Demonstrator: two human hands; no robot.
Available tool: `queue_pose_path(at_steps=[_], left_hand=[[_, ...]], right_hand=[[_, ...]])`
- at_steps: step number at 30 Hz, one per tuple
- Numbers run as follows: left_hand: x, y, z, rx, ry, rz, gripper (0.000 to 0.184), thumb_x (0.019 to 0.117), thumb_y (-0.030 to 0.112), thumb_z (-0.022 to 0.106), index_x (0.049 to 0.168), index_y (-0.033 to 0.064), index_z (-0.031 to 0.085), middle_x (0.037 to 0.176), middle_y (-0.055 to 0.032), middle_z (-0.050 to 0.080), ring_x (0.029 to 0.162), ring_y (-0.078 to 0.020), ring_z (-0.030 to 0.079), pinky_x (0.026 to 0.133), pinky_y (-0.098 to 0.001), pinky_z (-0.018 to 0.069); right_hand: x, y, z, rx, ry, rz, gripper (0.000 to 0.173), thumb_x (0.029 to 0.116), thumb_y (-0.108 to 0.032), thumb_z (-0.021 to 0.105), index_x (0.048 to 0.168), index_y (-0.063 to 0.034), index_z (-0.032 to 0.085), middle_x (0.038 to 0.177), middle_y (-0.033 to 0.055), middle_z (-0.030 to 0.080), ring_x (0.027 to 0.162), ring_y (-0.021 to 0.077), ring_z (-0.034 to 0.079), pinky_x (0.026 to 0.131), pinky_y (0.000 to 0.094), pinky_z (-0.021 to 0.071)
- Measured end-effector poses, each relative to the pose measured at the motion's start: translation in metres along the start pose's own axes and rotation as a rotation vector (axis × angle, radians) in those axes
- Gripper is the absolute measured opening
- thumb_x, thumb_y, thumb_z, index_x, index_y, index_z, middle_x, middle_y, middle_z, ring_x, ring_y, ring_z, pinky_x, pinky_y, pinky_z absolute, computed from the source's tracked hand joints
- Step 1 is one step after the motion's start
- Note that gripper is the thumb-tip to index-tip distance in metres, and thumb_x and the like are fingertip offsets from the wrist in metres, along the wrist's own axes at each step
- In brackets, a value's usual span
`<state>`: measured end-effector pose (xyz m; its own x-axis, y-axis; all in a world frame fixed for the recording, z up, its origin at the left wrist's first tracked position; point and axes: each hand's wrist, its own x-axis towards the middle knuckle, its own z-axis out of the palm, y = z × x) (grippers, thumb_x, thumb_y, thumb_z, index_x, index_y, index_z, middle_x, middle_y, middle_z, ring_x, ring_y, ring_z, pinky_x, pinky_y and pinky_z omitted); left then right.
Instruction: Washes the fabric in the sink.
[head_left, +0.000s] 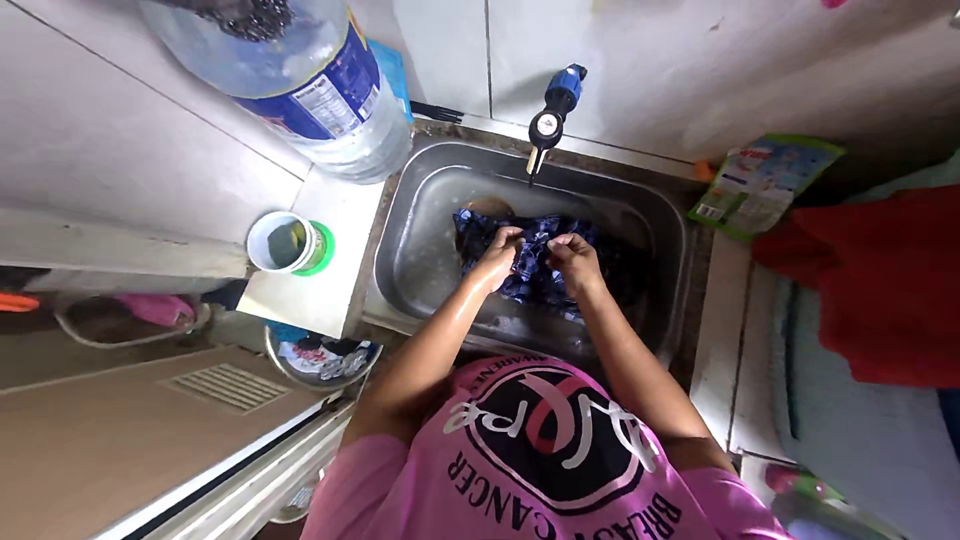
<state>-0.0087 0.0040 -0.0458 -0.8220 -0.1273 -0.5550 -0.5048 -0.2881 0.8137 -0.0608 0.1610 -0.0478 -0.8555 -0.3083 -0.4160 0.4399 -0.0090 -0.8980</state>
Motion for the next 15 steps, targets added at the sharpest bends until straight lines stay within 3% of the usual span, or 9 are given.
queue_pose_path(at_steps=[2, 6, 11, 13, 15], left_hand=[[-0.002, -0.002, -0.003, 0.119, 0.020, 0.003, 0.045, 0.1096, 0.035, 0.044, 0.146, 0.0090, 0.041, 0.139, -0.0194, 0.051, 0.120, -0.0288, 0.055, 0.094, -0.0516, 0.0497], [-0.008, -0.001, -0.003, 0.513, 0.047, 0.106, 0.057, 0.0989, 0.024, 0.068, 0.145, -0.0012, 0.044, 0.125, -0.0307, 0.061, 0.112, -0.0409, 0.064, 0.097, -0.0565, 0.0514], [-0.004, 0.007, -0.009, 0.605, 0.142, 0.104, 0.033, 0.1065, 0.012, 0.049, 0.136, -0.0009, 0.056, 0.117, -0.0261, 0.066, 0.088, -0.0336, 0.070, 0.079, -0.0497, 0.0589], [-0.003, 0.008, -0.018, 0.596, 0.187, 0.195, 0.029, 0.1056, 0.011, 0.050, 0.128, -0.0044, 0.060, 0.118, -0.0257, 0.066, 0.097, -0.0331, 0.069, 0.089, -0.0501, 0.0558], [-0.005, 0.014, -0.021, 0.574, 0.179, 0.383, 0.024, 0.1022, 0.010, 0.054, 0.116, -0.0078, 0.063, 0.112, -0.0248, 0.065, 0.100, -0.0309, 0.064, 0.092, -0.0472, 0.0514]], right_hand=[[-0.002, -0.003, 0.001, -0.020, 0.000, -0.076, 0.003, 0.0981, -0.002, 0.059, 0.097, -0.0044, 0.058, 0.084, 0.0004, 0.063, 0.067, 0.0082, 0.061, 0.067, 0.0283, 0.0570], [-0.014, -0.021, 0.000, -0.088, -0.008, -0.222, 0.010, 0.0918, 0.000, 0.062, 0.094, -0.0071, 0.056, 0.083, -0.0008, 0.062, 0.070, 0.0071, 0.062, 0.067, 0.0276, 0.0574], [-0.011, -0.041, -0.016, 0.066, 0.073, -0.336, 0.020, 0.0844, 0.005, 0.056, 0.087, -0.0151, 0.055, 0.075, -0.0079, 0.062, 0.060, 0.0018, 0.058, 0.053, 0.0206, 0.0508], [-0.010, -0.050, -0.027, -0.024, 0.095, -0.320, 0.019, 0.0836, 0.005, 0.055, 0.092, -0.0119, 0.054, 0.077, -0.0068, 0.060, 0.057, 0.0003, 0.054, 0.050, 0.0180, 0.0463], [-0.006, -0.057, -0.036, -0.320, 0.078, -0.241, 0.026, 0.0837, 0.002, 0.057, 0.109, -0.0019, 0.055, 0.082, 0.0021, 0.059, 0.063, 0.0063, 0.053, 0.054, 0.0245, 0.0453]])
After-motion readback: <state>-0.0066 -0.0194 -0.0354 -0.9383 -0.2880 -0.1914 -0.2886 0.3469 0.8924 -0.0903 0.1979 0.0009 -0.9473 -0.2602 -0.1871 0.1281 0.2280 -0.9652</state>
